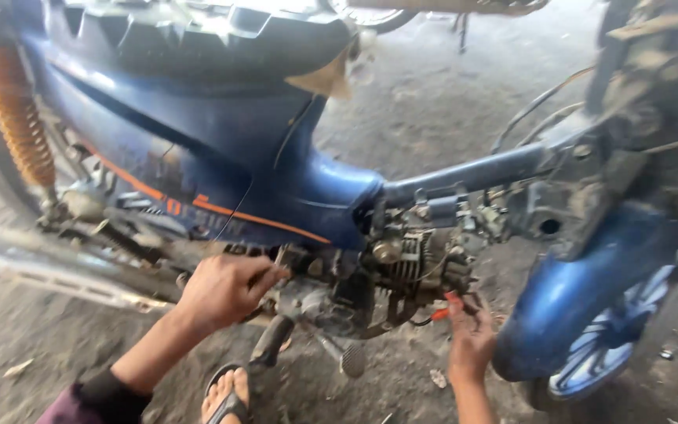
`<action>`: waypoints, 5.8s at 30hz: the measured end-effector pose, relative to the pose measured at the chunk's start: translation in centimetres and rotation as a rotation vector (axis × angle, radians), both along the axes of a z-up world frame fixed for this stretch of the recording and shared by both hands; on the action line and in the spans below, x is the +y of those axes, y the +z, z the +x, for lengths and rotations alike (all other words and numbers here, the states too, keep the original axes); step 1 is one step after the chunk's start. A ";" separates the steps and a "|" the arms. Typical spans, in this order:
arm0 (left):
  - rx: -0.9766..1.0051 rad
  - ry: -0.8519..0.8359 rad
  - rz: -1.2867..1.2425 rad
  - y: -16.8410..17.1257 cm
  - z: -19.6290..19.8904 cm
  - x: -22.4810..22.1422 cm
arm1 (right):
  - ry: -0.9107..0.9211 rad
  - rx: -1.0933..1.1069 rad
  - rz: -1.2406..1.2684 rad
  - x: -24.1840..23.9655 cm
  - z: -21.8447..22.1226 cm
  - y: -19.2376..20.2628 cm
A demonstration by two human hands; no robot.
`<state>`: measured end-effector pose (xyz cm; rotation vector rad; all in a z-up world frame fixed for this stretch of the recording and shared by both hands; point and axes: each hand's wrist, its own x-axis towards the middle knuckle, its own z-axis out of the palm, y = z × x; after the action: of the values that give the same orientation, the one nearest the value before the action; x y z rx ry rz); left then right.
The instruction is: Repairing the electrical wiring of a motorcycle engine using pliers and diagnostic tools.
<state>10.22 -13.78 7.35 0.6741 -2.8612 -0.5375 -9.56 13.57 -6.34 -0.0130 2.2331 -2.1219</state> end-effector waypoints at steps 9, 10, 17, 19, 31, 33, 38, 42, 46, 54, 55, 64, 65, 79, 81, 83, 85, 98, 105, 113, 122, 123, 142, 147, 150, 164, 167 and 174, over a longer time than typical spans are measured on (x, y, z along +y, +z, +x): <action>0.140 -0.536 0.347 2.9 7.0 -1.3 | 0.004 -0.181 -0.175 -0.4 0.6 1.7; 0.138 -0.537 0.349 3.4 7.1 -1.8 | 0.003 -0.184 -0.174 -0.3 0.8 1.5; -0.644 -0.353 0.240 -1.2 7.4 -4.9 | 0.034 -0.164 -0.234 -0.1 0.4 0.7; -0.558 -0.473 0.103 -3.6 8.5 -5.4 | 0.025 -0.162 -0.221 0.0 0.3 0.8; -0.105 -0.926 -0.125 -5.1 10.7 -5.7 | 0.023 -0.201 -0.206 -0.7 0.5 2.2; 0.009 -0.935 -0.118 -4.7 10.4 -5.5 | 0.041 -0.143 -0.273 -0.6 0.1 1.3; 0.046 -0.932 -0.104 -4.7 10.1 -5.6 | 0.004 -0.173 -0.249 -0.3 0.0 0.6; 0.049 -0.898 -0.146 -4.4 10.4 -5.4 | -0.029 -0.154 -0.268 -0.8 0.0 0.4; 0.058 -0.849 -0.168 -5.7 11.2 -5.5 | 0.002 -0.156 -0.306 -0.8 -0.1 0.7; -0.284 -0.714 -0.054 -24.3 16.1 -2.4 | 0.077 -0.143 -0.298 -0.2 0.0 0.4; -0.282 -0.715 -0.057 -24.4 14.3 1.2 | 0.076 -0.140 -0.300 -0.4 0.0 0.8; 0.138 -0.535 -0.091 -25.0 11.4 5.2 | 0.079 -0.170 -0.254 -0.4 -0.1 1.1; 0.108 -0.530 -0.115 -25.4 11.6 5.2 | 0.062 -0.163 -0.264 -0.4 0.1 1.0; -0.408 -0.991 -0.393 -16.1 14.5 -5.3 | 0.075 -0.179 -0.323 -0.1 0.3 1.1; -0.600 -1.141 -0.497 -12.0 13.8 -8.2 | 0.044 -0.170 -0.273 -0.5 0.3 1.4; -0.571 -0.949 -0.381 -6.5 11.0 -6.3 | 0.048 -0.173 -0.274 -0.5 0.4 1.7; -0.536 -0.765 -0.271 -3.5 8.8 -5.1 | 0.042 -0.173 -0.277 -0.5 0.4 1.8; -0.179 -1.045 -0.221 -6.5 11.0 -6.4 | -0.003 -0.251 -0.333 -0.9 0.3 2.4; -0.281 -1.109 -0.291 -13.3 13.3 -4.9 | -0.001 -0.230 -0.309 -1.1 0.3 2.5; -0.125 -0.651 0.057 -24.3 9.2 6.4 | 0.054 -0.231 -0.292 -0.8 -0.1 2.2; 0.108 -0.708 -0.272 -23.0 10.0 5.6 | 0.039 -0.182 -0.257 -0.8 0.1 1.9; 0.069 -0.695 -0.232 -23.5 10.3 5.7 | 0.061 -0.164 -0.238 -0.8 0.0 2.0; -0.012 -0.786 -0.120 -24.6 11.5 4.3 | 0.032 -0.203 -0.205 -0.5 0.1 2.2; -0.029 -0.802 -0.138 -24.8 12.2 3.6 | 0.040 -0.164 -0.178 -0.2 0.1 1.7; -0.145 -0.852 -0.262 -25.5 13.4 1.6 | 0.050 -0.191 -0.180 -0.1 0.1 2.1; -0.158 -0.720 -0.578 -8.2 11.1 -6.4 | 0.039 -0.183 -0.299 0.1 0.8 2.1; -0.060 -0.529 -0.408 -1.4 6.5 -2.4 | 0.016 -0.169 -0.318 0.1 0.7 1.9; 0.179 -0.702 -0.197 4.4 -2.7 8.1 | -0.008 -0.137 -0.284 -0.2 1.0 1.9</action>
<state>7.56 -5.72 11.77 -0.4134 -2.8597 -0.3548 -8.58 13.32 -4.47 0.1237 1.8463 -2.3469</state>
